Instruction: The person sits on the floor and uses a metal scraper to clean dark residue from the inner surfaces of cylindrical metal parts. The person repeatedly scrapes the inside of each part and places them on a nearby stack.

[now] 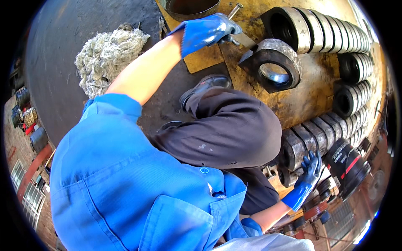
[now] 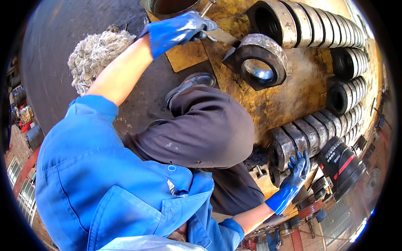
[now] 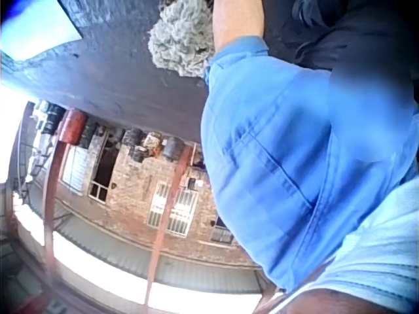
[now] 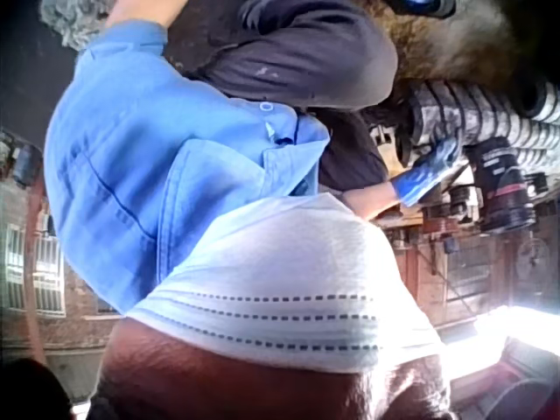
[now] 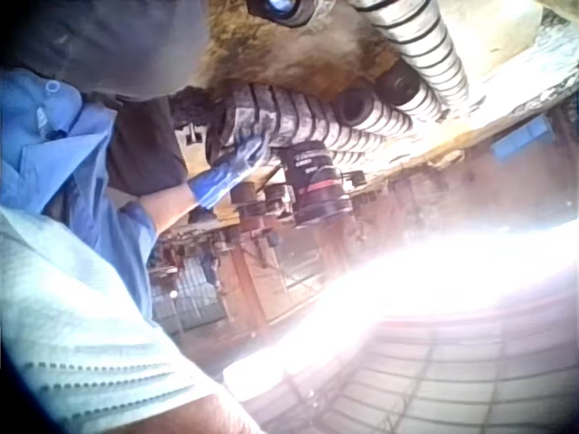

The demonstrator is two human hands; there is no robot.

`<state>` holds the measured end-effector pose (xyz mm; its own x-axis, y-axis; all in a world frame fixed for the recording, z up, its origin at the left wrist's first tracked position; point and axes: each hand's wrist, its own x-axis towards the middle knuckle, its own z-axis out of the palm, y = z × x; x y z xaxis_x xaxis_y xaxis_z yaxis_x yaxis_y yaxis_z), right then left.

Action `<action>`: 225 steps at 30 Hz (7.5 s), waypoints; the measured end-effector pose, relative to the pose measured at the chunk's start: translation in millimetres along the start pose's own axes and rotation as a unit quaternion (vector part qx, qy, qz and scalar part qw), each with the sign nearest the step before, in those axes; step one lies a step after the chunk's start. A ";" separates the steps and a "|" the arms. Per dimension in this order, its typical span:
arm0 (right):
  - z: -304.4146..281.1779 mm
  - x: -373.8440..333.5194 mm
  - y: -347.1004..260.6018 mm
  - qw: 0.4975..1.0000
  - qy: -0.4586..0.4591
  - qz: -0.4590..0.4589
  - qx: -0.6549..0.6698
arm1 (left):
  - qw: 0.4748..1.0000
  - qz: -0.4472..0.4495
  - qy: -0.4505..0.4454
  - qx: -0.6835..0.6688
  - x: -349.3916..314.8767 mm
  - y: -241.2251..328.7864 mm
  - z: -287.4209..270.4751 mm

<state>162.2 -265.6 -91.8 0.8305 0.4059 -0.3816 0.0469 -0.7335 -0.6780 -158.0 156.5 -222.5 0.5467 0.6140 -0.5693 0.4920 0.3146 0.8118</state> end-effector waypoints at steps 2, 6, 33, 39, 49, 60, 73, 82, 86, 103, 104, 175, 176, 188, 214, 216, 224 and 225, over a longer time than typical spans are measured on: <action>3.8 12.4 7.1 1.000 -0.017 -0.002 0.006 | 0.994 0.110 -0.016 -0.010 20.1 -34.8 4.8; 0.6 17.8 9.2 0.999 -0.035 0.000 0.003 | 0.964 0.205 -0.069 0.153 22.7 -14.6 1.5; -13.0 2.3 17.8 1.000 -0.014 -0.010 0.013 | 0.920 -0.124 -0.200 -0.313 40.0 -37.8 23.7; -32.7 -8.9 31.4 0.998 0.039 -0.016 0.043 | 0.996 -0.051 -0.074 0.001 -10.3 -5.2 16.1; -40.1 -26.5 43.4 0.997 0.042 -0.048 0.035 | 0.992 0.051 -0.019 0.114 -16.7 -42.2 22.9; -47.1 -33.6 45.8 0.998 0.047 -0.033 0.036 | 0.991 0.056 0.031 0.120 -27.0 -24.5 45.2; -46.6 -14.8 53.9 0.999 0.007 -0.048 -0.001 | 0.904 0.083 -0.030 0.419 -8.9 22.5 68.9; -58.3 -21.1 71.3 0.999 0.023 -0.045 0.003 | 0.805 0.138 -0.068 0.573 -17.5 26.9 125.4; -51.9 -26.8 55.0 0.997 0.031 -0.065 -0.008 | 0.836 0.161 -0.021 0.524 1.2 -2.5 88.7; -55.8 -42.2 61.7 0.993 0.074 -0.091 -0.018 | 0.884 0.200 -0.068 0.416 -0.4 -41.2 154.2; -52.0 -45.7 68.0 0.994 0.072 -0.083 -0.007 | 0.855 0.279 -0.094 0.426 -6.9 -38.5 151.1; 151.8 88.8 33.6 0.989 -0.138 -0.053 -0.003 | 0.882 0.126 -0.377 -0.253 -36.5 208.0 88.9; 141.9 91.1 54.4 0.979 -0.093 -0.152 -0.097 | 0.905 0.130 -0.302 -0.270 -55.4 207.9 112.8; 156.2 107.1 101.7 0.945 -0.096 0.125 0.287 | 0.923 0.127 -0.251 -0.262 -66.8 215.9 138.6; 238.9 106.9 71.6 0.935 0.049 -0.039 0.349 | 0.926 0.065 -0.257 -0.268 -62.2 199.0 150.5; 238.7 103.8 77.0 0.900 -0.020 0.165 0.404 | 0.926 0.057 -0.264 -0.263 -60.5 199.0 153.0; 255.8 91.4 108.6 0.909 -0.030 0.185 0.373 | 0.934 0.047 -0.275 -0.222 -55.2 189.8 158.4; 252.9 92.2 109.6 0.890 -0.027 0.221 0.398 | 0.935 0.048 -0.280 -0.215 -52.5 188.7 158.9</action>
<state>103.5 -170.7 -360.2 0.6411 0.2155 -0.7366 -0.7037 -0.2181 -0.6762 13.9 68.6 -60.1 0.9023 0.2181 -0.3719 0.1701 0.6125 0.7719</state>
